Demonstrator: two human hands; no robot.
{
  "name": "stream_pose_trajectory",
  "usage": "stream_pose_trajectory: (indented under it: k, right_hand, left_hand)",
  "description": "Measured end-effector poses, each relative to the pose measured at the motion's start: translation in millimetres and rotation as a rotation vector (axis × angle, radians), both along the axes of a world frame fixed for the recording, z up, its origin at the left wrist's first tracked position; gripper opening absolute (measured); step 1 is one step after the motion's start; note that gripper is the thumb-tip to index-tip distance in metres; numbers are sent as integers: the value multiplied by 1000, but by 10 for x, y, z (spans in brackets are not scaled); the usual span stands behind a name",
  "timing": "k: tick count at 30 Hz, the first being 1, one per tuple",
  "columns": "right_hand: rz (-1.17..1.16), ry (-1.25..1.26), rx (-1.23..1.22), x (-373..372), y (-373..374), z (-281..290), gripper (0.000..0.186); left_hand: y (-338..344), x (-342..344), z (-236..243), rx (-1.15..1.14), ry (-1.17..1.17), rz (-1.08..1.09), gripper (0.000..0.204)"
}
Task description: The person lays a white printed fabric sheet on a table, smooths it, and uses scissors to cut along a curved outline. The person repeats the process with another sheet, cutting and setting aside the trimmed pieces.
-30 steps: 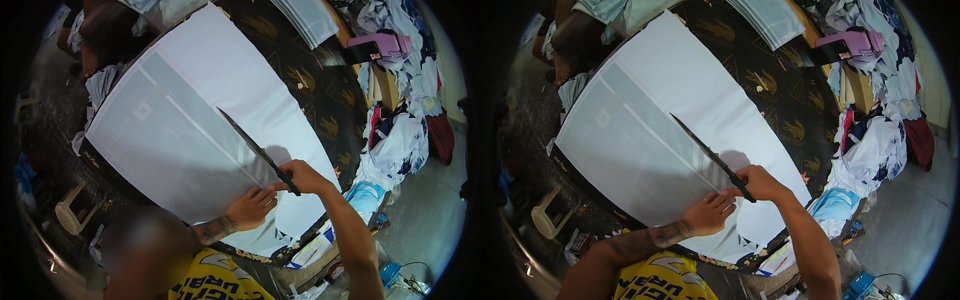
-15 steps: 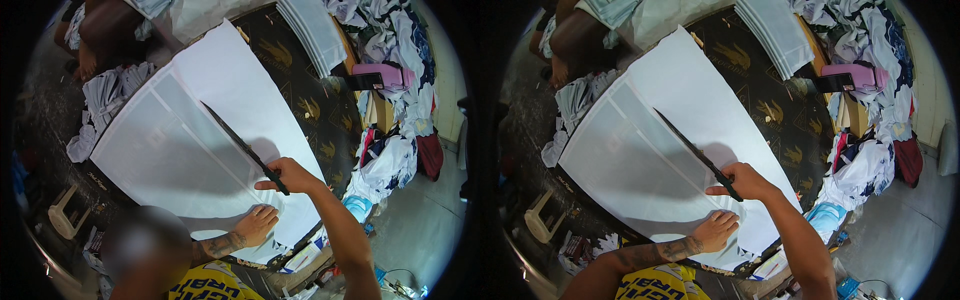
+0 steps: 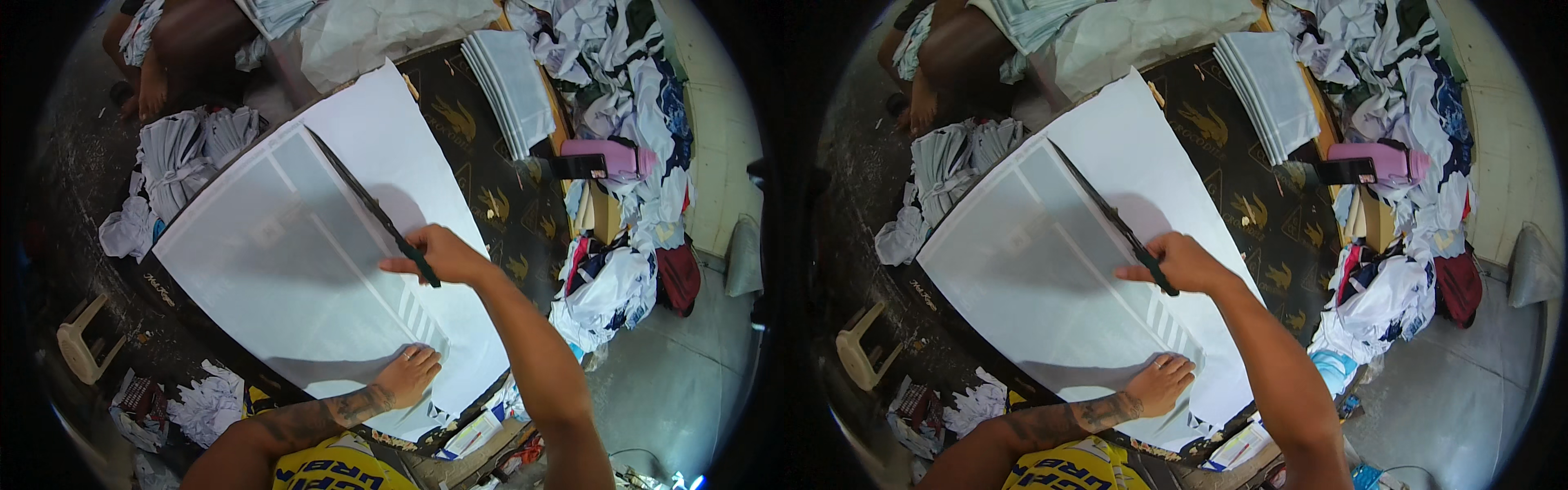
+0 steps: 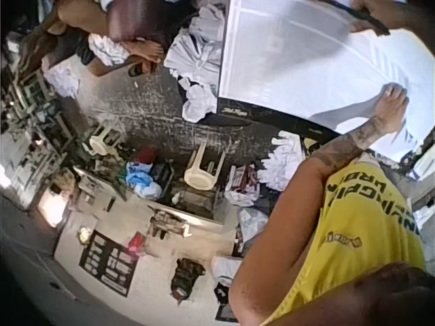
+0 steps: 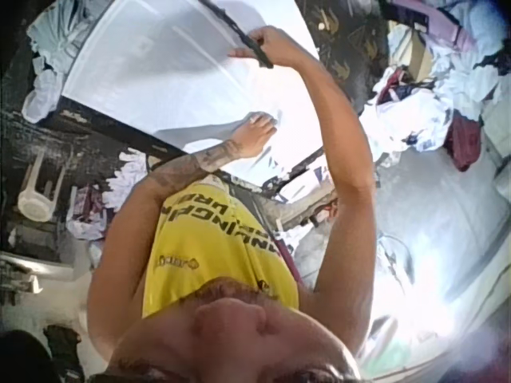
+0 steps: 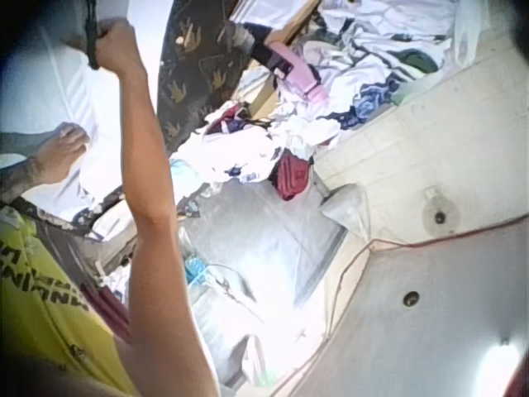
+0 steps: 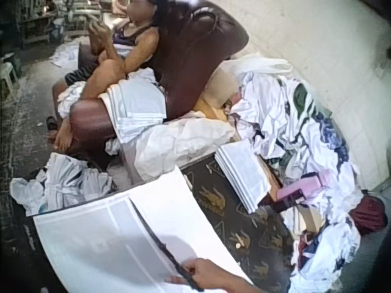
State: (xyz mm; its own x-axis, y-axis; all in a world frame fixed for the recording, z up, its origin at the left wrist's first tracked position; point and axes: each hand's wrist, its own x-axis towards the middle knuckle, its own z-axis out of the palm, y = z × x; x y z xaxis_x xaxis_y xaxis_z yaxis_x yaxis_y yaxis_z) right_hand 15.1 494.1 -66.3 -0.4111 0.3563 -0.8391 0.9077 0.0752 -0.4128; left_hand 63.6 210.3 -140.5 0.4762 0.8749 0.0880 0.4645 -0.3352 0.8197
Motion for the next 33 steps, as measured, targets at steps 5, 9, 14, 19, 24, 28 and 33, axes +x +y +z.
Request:
stream_pose_trajectory:
  k: [5, 9, 14, 19, 24, 28, 33]
  right_hand:
    - [-31, 75, 21, -295, 97, 30, 70]
    - [-272, 115, 103, 213, -299, 463, 63]
    - [-1013, 150, 360, 1913, -2514, 741, 48]
    - [-1848, 140, 495, 2693, -5431, 307, 55]
    - [-2068, -6, 466, 2263, -7082, 228, 49]
    - [-2135, -112, 281, 1808, -7425, 253, 44]
    - [-2077, -126, 479, 1291, -7299, 219, 58]
  left_hand:
    - [-12, 57, -12, -6, 57, -8, 44]
    - [437, -636, 319, -370, -265, 37, 57]
    - [1696, -1829, 290, 143, 663, 748, 86]
    - [1884, -93, -345, 141, 681, 149, 127]
    - [262, 2183, 717, 200, 245, -141, 46]
    - [-1507, 2372, 1615, 130, -245, -1109, 58]
    - [-1291, 2088, 914, -439, -354, -1082, 63]
